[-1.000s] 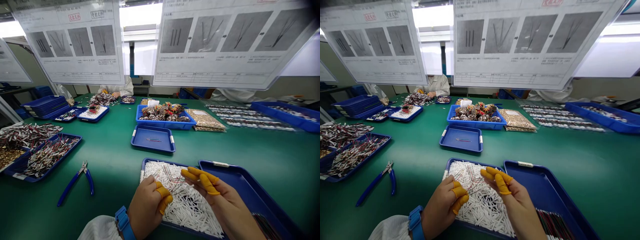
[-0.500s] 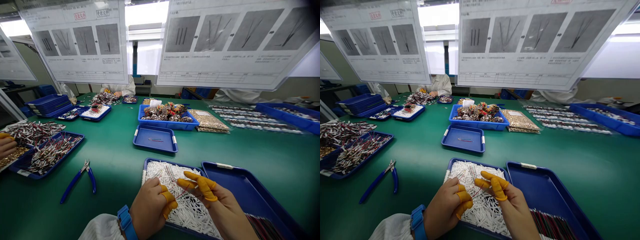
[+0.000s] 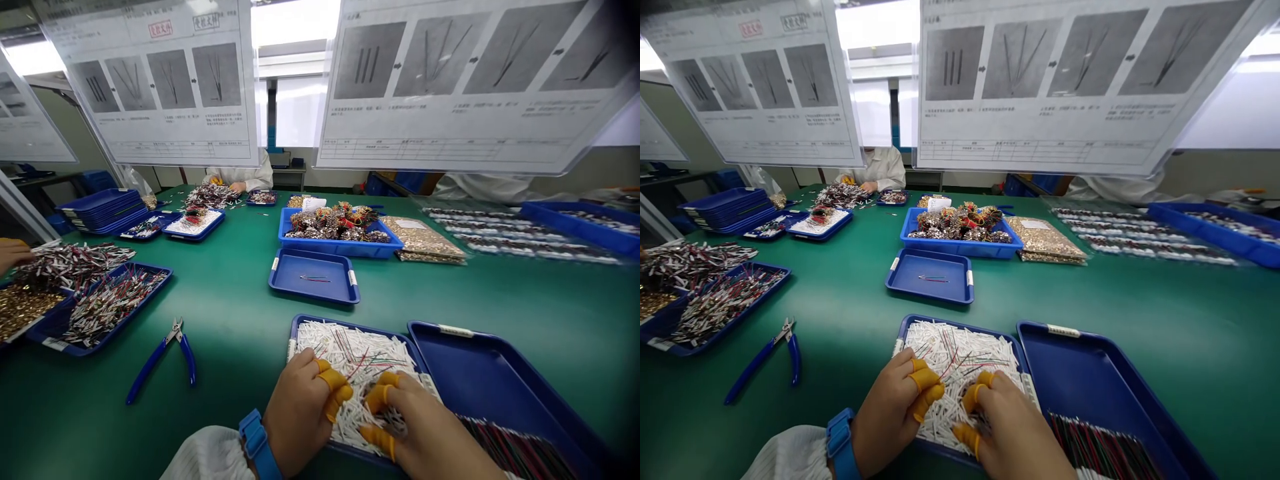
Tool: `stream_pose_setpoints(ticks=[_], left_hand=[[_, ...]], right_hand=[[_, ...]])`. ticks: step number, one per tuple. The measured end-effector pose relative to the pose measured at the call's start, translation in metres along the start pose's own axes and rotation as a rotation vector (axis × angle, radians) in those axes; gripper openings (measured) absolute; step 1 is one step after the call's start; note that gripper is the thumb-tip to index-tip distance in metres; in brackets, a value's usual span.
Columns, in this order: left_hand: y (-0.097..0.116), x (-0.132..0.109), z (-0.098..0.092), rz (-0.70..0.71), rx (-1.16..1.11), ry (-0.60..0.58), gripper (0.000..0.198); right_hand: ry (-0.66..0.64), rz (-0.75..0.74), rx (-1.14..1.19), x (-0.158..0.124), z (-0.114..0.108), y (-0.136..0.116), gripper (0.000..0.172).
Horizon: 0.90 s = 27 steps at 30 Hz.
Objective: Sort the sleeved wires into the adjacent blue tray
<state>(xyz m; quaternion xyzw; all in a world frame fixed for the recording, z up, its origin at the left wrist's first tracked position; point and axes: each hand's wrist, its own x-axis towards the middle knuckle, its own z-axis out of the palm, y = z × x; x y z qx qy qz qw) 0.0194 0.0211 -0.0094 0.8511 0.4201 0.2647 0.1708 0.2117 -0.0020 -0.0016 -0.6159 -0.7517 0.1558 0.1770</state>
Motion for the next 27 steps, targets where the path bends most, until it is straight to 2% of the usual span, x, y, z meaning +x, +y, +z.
stream_pose_setpoints(ticks=[2,5,11,14,17,21,27], left_hand=[[-0.001,-0.001,0.001,-0.002,0.013,-0.001,0.013],[0.000,-0.001,0.001,0.005,0.036,-0.012,0.011],[0.003,0.002,-0.003,0.097,0.088,-0.076,0.012],[0.004,0.003,-0.003,0.160,0.115,-0.107,0.009],[0.005,0.004,-0.004,0.196,0.148,-0.120,0.009],[0.007,0.004,-0.005,0.187,0.204,-0.166,0.006],[0.005,0.005,-0.004,0.180,0.217,-0.176,0.005]], right_hand=[[0.023,-0.016,0.001,0.001,0.005,-0.001,0.007],[0.082,0.026,0.151,0.003,0.004,0.006,0.018],[0.286,0.211,0.864,0.006,-0.008,0.010,0.027],[0.341,0.250,1.064,0.005,-0.010,0.001,0.027],[0.368,0.286,1.137,0.004,-0.010,-0.007,0.031],[0.358,0.275,1.116,0.004,-0.009,-0.012,0.036],[0.345,0.219,1.086,0.006,-0.011,-0.016,0.029]])
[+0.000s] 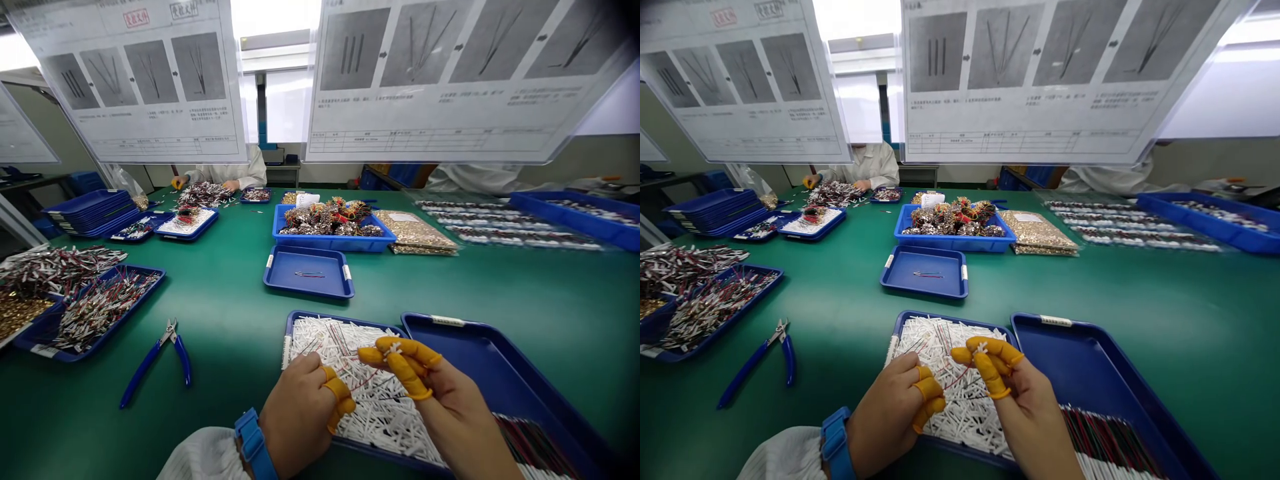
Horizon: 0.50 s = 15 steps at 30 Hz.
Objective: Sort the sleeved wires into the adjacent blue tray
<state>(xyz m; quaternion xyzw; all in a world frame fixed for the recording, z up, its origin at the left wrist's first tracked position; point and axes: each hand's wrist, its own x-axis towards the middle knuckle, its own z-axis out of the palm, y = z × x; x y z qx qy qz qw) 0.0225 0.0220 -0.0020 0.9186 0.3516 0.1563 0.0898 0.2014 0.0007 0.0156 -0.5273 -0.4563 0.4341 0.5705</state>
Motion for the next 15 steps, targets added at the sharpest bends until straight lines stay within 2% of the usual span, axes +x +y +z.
stream_pose_setpoints(ticks=[6,11,15], left_hand=[[0.000,-0.001,0.002,-0.009,-0.036,0.037,0.008],[-0.001,-0.003,0.003,-0.061,-0.075,0.099,0.011],[0.000,-0.004,0.002,-0.042,-0.106,0.163,0.009]], right_hand=[[-0.062,0.063,-0.004,0.000,-0.002,0.001,0.032],[0.065,0.119,0.285,-0.004,0.010,0.005,0.037],[0.067,0.182,0.425,-0.011,0.026,0.008,0.042]])
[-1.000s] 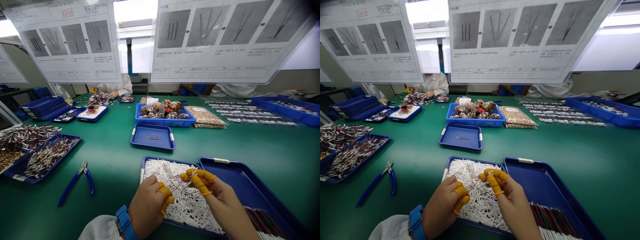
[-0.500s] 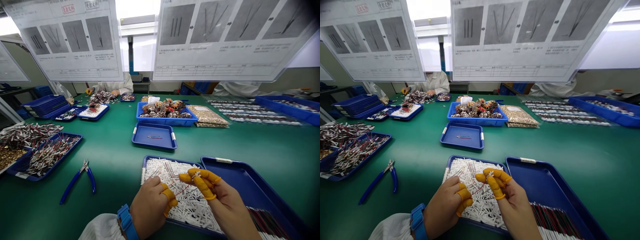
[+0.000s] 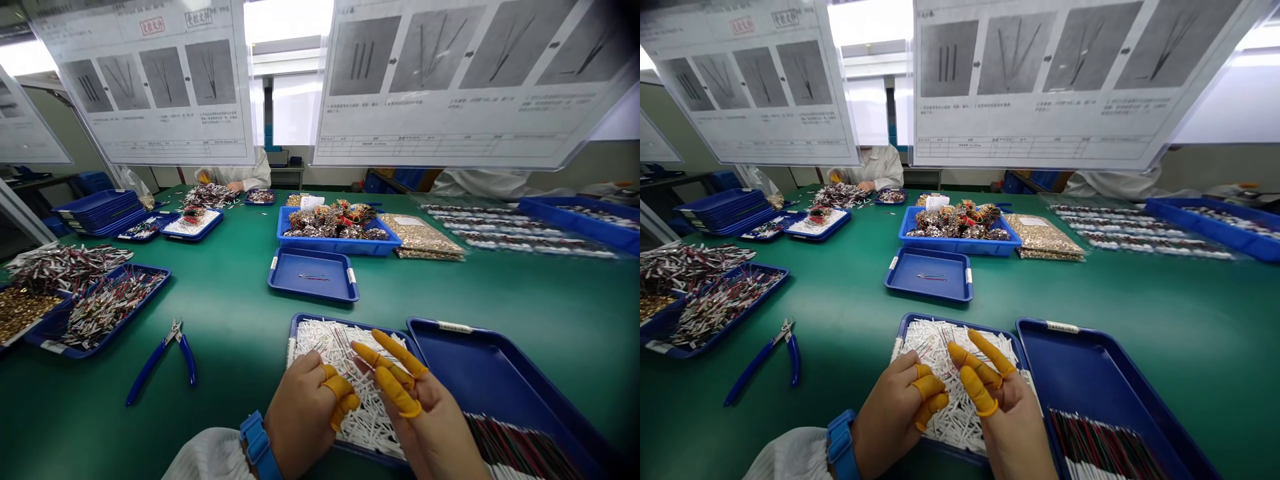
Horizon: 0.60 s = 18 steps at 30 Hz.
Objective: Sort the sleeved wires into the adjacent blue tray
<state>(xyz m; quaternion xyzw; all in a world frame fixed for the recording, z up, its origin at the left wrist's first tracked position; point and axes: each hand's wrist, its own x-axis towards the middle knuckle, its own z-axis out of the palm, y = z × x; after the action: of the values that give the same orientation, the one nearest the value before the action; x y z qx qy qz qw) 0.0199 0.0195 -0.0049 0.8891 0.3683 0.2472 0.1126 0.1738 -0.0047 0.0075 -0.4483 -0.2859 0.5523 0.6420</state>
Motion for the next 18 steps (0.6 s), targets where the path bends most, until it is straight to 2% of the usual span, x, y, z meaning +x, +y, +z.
stream_pose_setpoints(ticks=[4,11,18], left_hand=[[-0.001,-0.001,0.002,0.023,-0.028,0.085,0.007],[-0.003,-0.002,0.005,0.047,-0.120,0.230,0.027],[0.003,0.001,0.002,0.019,-0.325,0.254,0.034]], right_hand=[[-0.044,0.058,0.028,-0.005,0.004,0.008,0.040],[-0.010,0.059,-0.014,-0.005,0.002,0.008,0.042],[0.031,0.025,-0.046,-0.004,-0.001,0.019,0.035]])
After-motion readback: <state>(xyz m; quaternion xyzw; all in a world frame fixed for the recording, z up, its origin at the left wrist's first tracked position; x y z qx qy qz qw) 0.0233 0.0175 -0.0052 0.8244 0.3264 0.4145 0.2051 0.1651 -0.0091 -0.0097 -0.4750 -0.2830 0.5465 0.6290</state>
